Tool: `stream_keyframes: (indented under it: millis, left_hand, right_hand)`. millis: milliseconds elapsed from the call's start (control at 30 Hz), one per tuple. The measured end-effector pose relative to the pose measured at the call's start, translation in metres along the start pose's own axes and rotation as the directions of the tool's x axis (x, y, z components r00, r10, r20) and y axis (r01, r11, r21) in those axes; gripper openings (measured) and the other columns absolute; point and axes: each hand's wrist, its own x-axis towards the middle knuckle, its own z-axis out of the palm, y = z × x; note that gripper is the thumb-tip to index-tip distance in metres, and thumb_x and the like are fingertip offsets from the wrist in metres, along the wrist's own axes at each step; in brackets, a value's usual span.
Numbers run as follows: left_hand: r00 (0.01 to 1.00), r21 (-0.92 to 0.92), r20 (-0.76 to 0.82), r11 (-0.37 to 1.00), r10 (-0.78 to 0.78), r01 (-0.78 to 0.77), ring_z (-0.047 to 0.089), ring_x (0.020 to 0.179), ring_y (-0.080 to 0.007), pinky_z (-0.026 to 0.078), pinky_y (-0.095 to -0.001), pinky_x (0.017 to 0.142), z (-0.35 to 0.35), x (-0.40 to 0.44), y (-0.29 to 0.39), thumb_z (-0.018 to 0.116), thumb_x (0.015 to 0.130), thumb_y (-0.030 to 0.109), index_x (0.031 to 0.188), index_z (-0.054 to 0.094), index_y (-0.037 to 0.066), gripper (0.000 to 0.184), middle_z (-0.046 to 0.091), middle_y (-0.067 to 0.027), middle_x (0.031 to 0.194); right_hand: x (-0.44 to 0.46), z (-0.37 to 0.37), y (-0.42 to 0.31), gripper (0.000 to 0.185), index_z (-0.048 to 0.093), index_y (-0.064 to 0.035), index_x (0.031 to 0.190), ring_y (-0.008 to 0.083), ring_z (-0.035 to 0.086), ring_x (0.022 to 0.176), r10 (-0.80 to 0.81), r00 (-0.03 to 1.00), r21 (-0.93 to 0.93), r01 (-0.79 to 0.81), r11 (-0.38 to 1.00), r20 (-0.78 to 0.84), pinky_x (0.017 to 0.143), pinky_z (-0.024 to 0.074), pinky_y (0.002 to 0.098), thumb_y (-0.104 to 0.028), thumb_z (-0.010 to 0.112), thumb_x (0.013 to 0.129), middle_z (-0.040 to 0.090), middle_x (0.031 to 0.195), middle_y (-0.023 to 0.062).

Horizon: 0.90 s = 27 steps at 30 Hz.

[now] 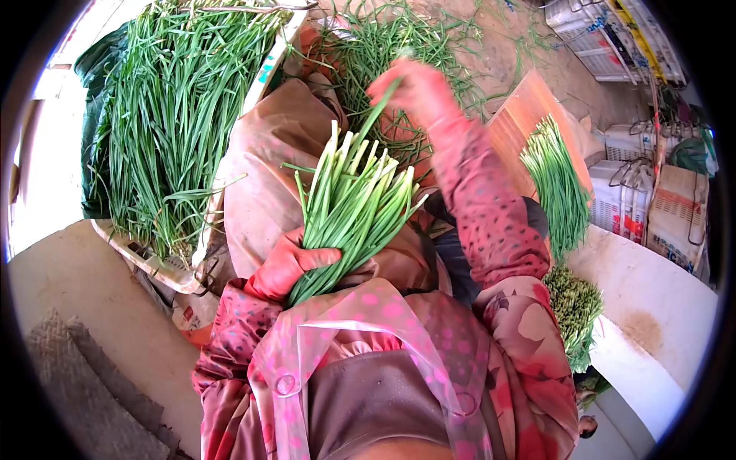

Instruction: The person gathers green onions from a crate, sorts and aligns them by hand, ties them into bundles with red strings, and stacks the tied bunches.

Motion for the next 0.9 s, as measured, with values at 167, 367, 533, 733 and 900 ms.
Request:
stream_keyframes:
  millis: [167,367,533,733,900]
  left_hand:
    - [1.000,-0.052,-0.028,0.999,0.002,-0.003,0.063,0.097,-0.0186,0.050,-0.0317,0.088,-0.009,-0.003,-0.002,0.070,0.083,0.009,0.120,0.057,-0.002,0.041,0.066,-0.0097,0.110]
    - [0.997,-0.082,-0.070,0.996,0.020,-0.025,0.063,0.094,-0.0163,0.050,-0.0311,0.086,-0.009,-0.002,-0.003,0.068,0.087,0.018,0.118,0.058,-0.001,0.038,0.066,-0.0090,0.107]
    - [0.987,0.017,-0.146,0.998,0.065,-0.063,0.064,0.092,-0.0160,0.052,-0.0302,0.083,-0.019,0.003,-0.017,0.066,0.088,0.015,0.117,0.059,0.000,0.034,0.066,-0.0086,0.106]
    - [0.990,0.024,-0.124,0.997,0.070,-0.067,0.065,0.090,-0.0163,0.053,-0.0301,0.081,-0.005,0.001,-0.010,0.063,0.089,0.008,0.119,0.058,0.000,0.032,0.067,-0.0078,0.105]
    - [0.991,0.016,-0.097,0.996,0.090,-0.089,0.064,0.091,-0.0161,0.052,-0.0298,0.082,-0.012,-0.001,-0.013,0.066,0.088,0.011,0.118,0.059,0.000,0.034,0.067,-0.0076,0.105]
  right_hand:
    - [0.002,-0.070,-0.043,0.021,0.064,-0.0037,0.098,0.0264,0.065,0.096,-0.361,0.885,-0.630,0.105,0.769,-0.293,0.086,0.0528,0.0374,-0.020,0.055,0.089,0.065,0.104,0.0159]
    - [-0.074,0.036,-0.009,0.031,0.069,-0.0062,0.095,0.0303,0.057,0.109,-0.174,0.713,-0.719,0.694,0.037,0.679,0.088,0.0481,0.0402,-0.034,0.069,0.081,0.063,0.114,0.0121]
    - [-0.075,0.040,0.011,0.036,0.069,-0.0065,0.085,0.0311,0.058,0.108,0.276,0.860,-0.902,0.423,0.082,0.429,0.090,0.0470,0.0402,-0.042,0.069,0.077,0.064,0.110,0.0130]
    - [-0.084,0.027,0.038,0.029,0.067,-0.0049,0.083,0.0313,0.060,0.098,-0.070,0.796,-0.716,0.575,0.395,0.601,0.088,0.0469,0.0378,-0.033,0.070,0.076,0.064,0.103,0.0138]
    - [-0.081,0.018,0.010,0.021,0.066,0.0000,0.090,0.0104,0.062,0.087,0.182,0.951,-0.345,-0.089,0.935,0.249,0.079,0.0478,0.0246,-0.020,0.061,0.090,0.070,0.093,0.0048]
